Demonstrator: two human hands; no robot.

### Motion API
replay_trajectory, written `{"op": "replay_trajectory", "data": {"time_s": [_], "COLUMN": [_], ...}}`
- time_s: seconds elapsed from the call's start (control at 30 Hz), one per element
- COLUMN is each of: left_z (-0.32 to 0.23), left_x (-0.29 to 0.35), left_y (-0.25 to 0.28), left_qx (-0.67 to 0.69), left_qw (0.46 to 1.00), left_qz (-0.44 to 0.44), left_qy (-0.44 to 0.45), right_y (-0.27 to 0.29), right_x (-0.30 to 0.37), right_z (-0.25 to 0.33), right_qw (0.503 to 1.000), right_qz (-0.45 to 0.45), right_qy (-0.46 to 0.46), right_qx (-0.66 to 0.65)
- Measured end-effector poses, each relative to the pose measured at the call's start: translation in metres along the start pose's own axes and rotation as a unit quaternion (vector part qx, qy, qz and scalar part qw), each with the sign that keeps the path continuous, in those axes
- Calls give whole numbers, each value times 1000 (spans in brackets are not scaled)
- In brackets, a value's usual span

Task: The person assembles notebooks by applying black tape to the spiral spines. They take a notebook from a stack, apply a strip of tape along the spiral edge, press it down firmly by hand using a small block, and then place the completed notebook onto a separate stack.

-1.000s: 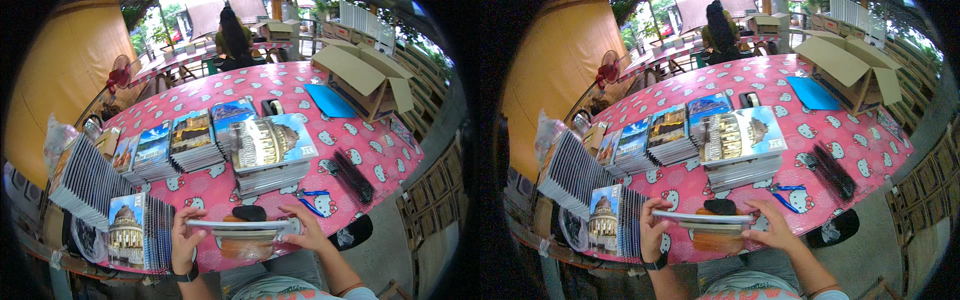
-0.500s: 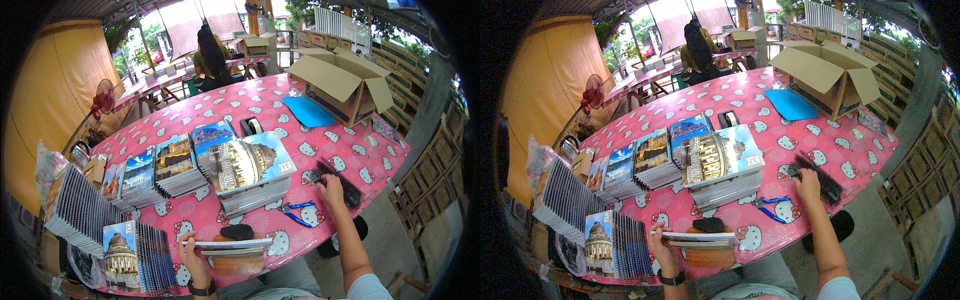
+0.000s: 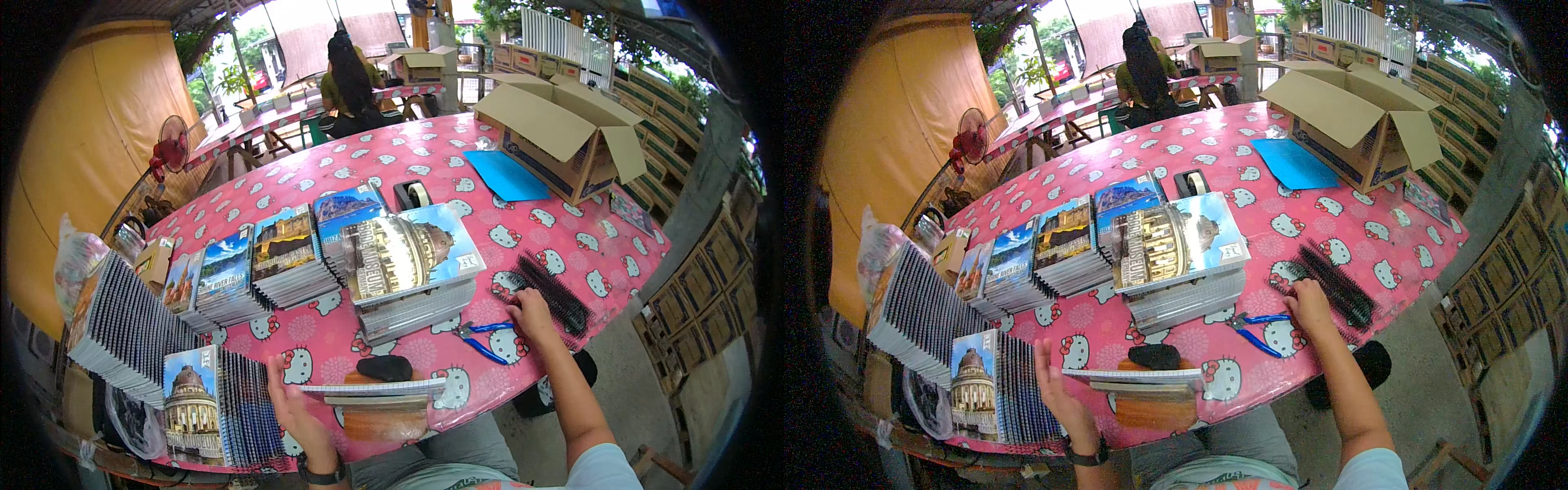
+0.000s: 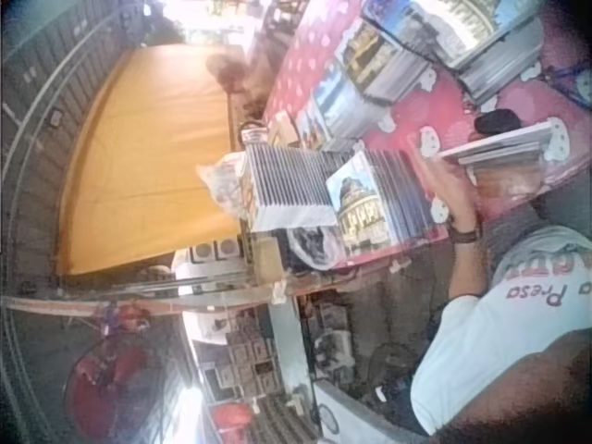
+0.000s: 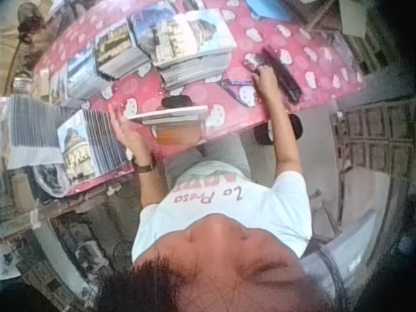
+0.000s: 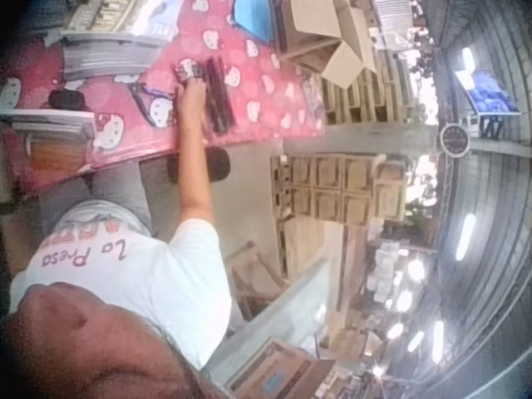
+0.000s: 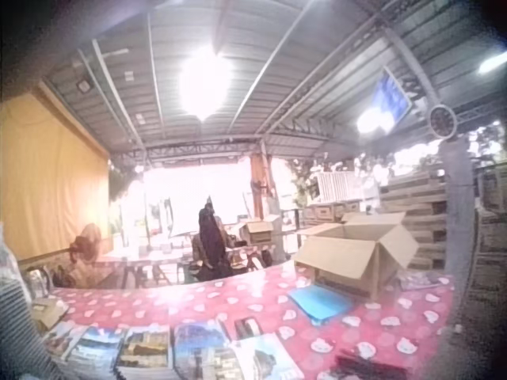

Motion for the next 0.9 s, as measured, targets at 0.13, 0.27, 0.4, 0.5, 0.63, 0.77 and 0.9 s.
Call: {"op": "replay_trajectory", "data": {"time_s": [0.13, 0.27, 0.4, 0.5, 0.63, 0.77, 0.9], "left_z": [-64, -50, -43, -50, -46, -56, -66], "left_x": [40, 56, 61, 66, 66, 53, 49], "left_y": [-71, -111, -121, -125, -116, -104, -99], "left_qx": [-320, -353, -327, -324, -302, -173, -123], "left_qw": [900, 861, 882, 889, 896, 913, 912], "left_qz": [235, 337, 295, 250, 252, 315, 318], "left_qy": [-179, -138, -170, -205, -206, -193, -227], "right_y": [9, 27, 52, 96, 133, 102, 79], "right_x": [-3, -8, -5, 3, 42, 72, 76], "right_z": [-5, 9, 3, 47, 144, 177, 177], "right_qw": [999, 999, 992, 983, 967, 913, 892], "right_qz": [-19, -15, -73, -132, 27, 152, 192], "right_qy": [-23, -40, -30, 74, 140, 205, 168], "right_qx": [-16, -13, -98, -109, -212, -319, -372]}}
Point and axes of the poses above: each hand's wrist, its own x-axis away from the middle knuckle, its own y-axis out of the back of the hand, z = x × y, the point moved 7 cm from there along -x, towards the middle knuckle, and after that the axes turned 5 degrees about z, right-handed, at the moved point
